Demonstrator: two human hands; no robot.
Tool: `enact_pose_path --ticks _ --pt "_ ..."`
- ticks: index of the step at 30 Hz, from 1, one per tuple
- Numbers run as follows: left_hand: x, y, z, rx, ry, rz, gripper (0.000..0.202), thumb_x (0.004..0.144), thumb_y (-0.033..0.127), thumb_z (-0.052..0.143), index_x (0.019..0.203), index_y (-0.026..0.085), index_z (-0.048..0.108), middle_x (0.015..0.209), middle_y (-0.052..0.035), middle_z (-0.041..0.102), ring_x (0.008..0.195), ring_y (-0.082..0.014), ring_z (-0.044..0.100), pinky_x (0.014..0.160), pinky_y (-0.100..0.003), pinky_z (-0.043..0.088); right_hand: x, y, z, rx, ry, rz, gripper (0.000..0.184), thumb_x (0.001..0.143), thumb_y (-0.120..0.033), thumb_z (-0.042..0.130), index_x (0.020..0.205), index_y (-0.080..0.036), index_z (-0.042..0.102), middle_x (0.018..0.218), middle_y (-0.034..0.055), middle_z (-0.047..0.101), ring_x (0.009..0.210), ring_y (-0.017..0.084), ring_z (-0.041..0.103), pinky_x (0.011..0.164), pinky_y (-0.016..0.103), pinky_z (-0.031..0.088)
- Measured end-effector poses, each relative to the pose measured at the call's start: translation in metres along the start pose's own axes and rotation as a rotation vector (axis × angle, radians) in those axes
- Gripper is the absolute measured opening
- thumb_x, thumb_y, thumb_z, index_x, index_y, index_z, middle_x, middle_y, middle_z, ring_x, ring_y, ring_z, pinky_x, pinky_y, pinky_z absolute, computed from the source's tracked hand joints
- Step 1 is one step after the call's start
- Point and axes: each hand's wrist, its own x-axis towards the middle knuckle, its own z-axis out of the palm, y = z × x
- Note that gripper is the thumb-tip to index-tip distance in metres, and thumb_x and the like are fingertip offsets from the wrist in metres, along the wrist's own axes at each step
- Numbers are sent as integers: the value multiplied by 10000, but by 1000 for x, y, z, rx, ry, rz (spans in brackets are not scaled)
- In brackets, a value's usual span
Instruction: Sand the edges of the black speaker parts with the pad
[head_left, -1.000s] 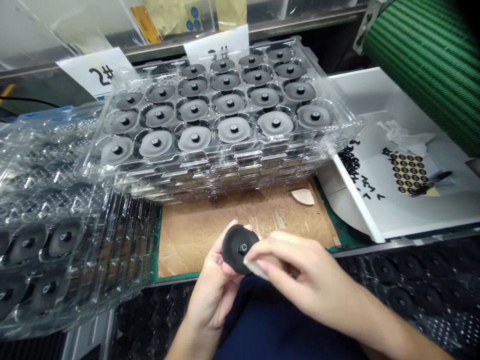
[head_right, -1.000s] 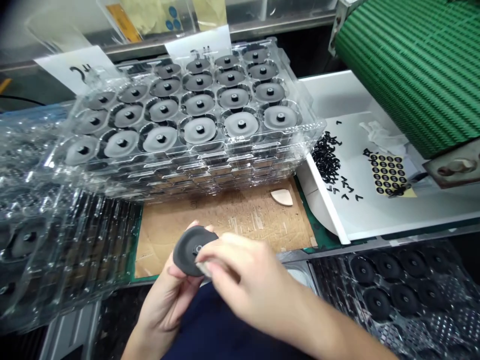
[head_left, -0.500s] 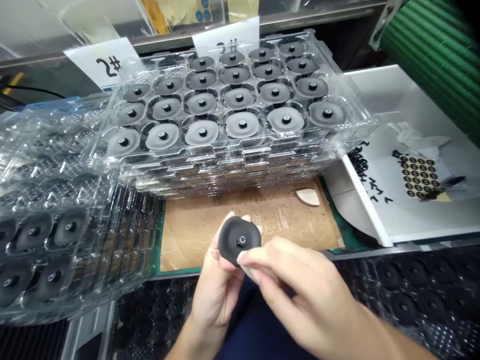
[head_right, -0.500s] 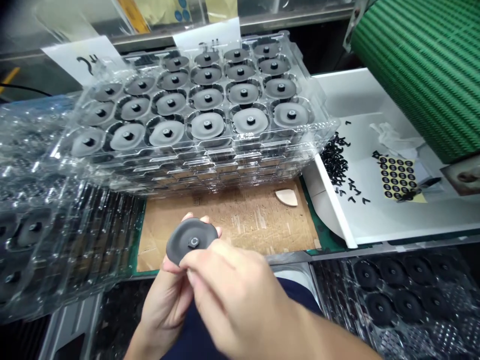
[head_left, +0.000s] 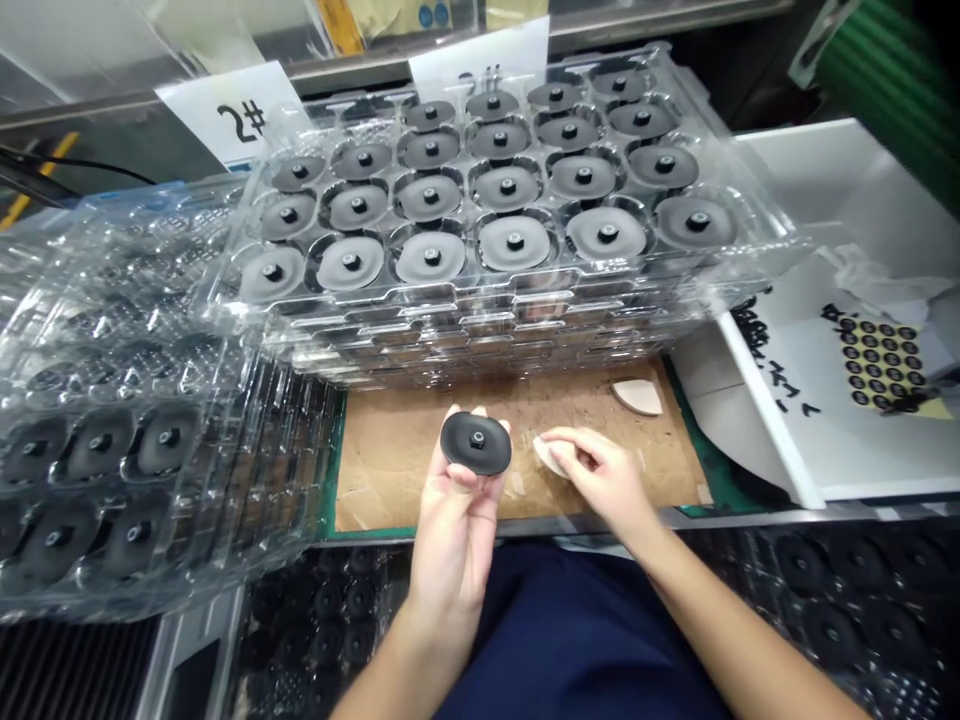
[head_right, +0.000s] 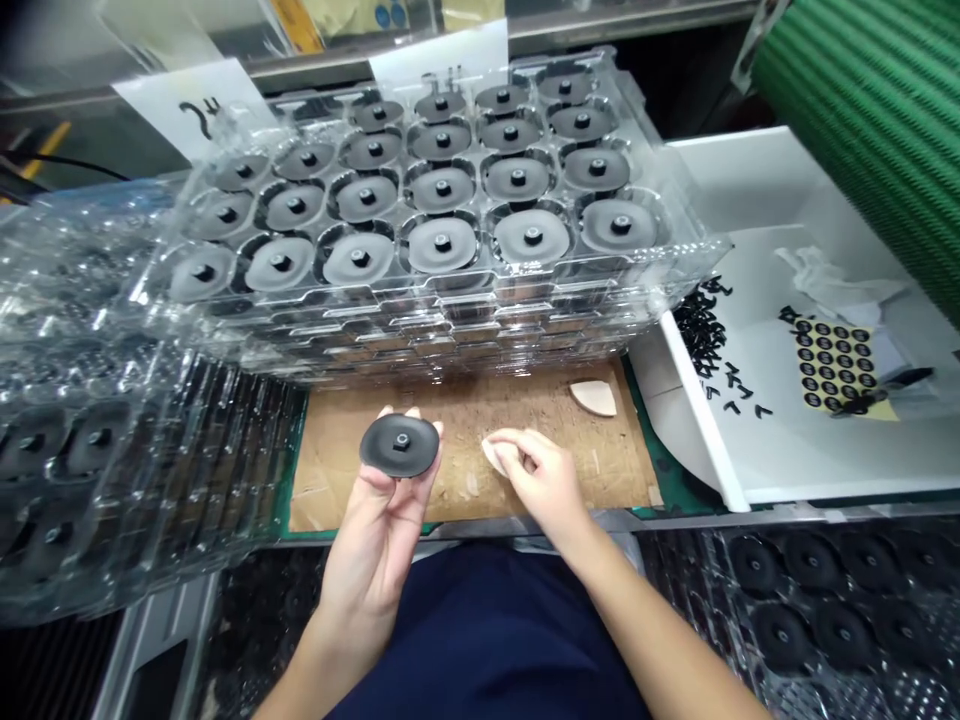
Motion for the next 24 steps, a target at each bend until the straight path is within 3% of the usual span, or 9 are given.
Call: enact_pose_path --ticks 2,4,8,11,13,16,19,22,24 --pt "-1 2 0 12 -16 -14 631 685 244 773 1269 286 537 1252 -71 626 1082 -233 627 933 -310 506 -10 8 2 8 -62 28 184 835 -230 544 824 -178 721 781 48 727 668 164 648 600 262 497" --pt "-2 3 0 33 -24 -30 637 683 270 774 1273 275 534 1247 -82 629 1096 -242 619 932 -310 505 -15 0 -3 26 -93 49 178 833 -235 551 814 -178 718 777 45 735 690 173 666 615 268 511" --pt "-4 3 1 71 -66 10 596 668 309 780 1227 276 576 1212 -72 652 1090 -240 621 909 -295 516 -4 -51 -31 79 -28 40 202 888 -274 508 954 -184 676 961 59 716 844 176 665 681 265 520" --pt "-8 2 3 92 -85 59 489 686 244 767 1152 294 628 1150 -37 686 1073 -200 626 874 -235 517 4 -93 -42 7 16 -152 187 897 -221 500 957 -175 672 895 58 696 824 171 647 708 260 499" --pt "-10 1 4 115 -69 80 476 674 178 767 1114 313 646 1138 -14 691 1067 -189 626 831 -198 523 5 -110 -41 -49 -59 -271 202 895 -166 481 946 -148 674 824 59 679 735 157 633 670 253 489" --pt "-12 -1 3 119 -56 112 475 633 167 791 1070 307 666 1138 4 690 1055 -185 628 841 -191 518 4 -113 -37 -37 -162 -275 186 889 -152 488 921 -162 670 793 31 668 648 121 602 599 220 475" --pt "-10 -3 2 109 -59 85 458 668 150 761 1084 311 658 1114 1 699 1036 -171 636 842 -192 516 3 -108 -36 -26 -132 -264 185 892 -144 484 929 -163 664 802 29 666 670 117 600 620 215 477" --pt "-8 -5 1 101 -71 68 451 690 151 743 1096 323 648 1128 2 690 1034 -176 637 825 -200 524 5 -106 -38 38 -209 -221 177 878 -136 505 919 -173 673 806 13 679 639 105 597 594 202 473" --pt "-8 -5 1 96 -69 94 433 680 152 750 1075 305 660 1120 5 690 1035 -166 631 846 -188 511 6 -106 -39 3 -161 -198 174 872 -133 506 905 -171 673 809 16 683 642 110 600 589 210 473"
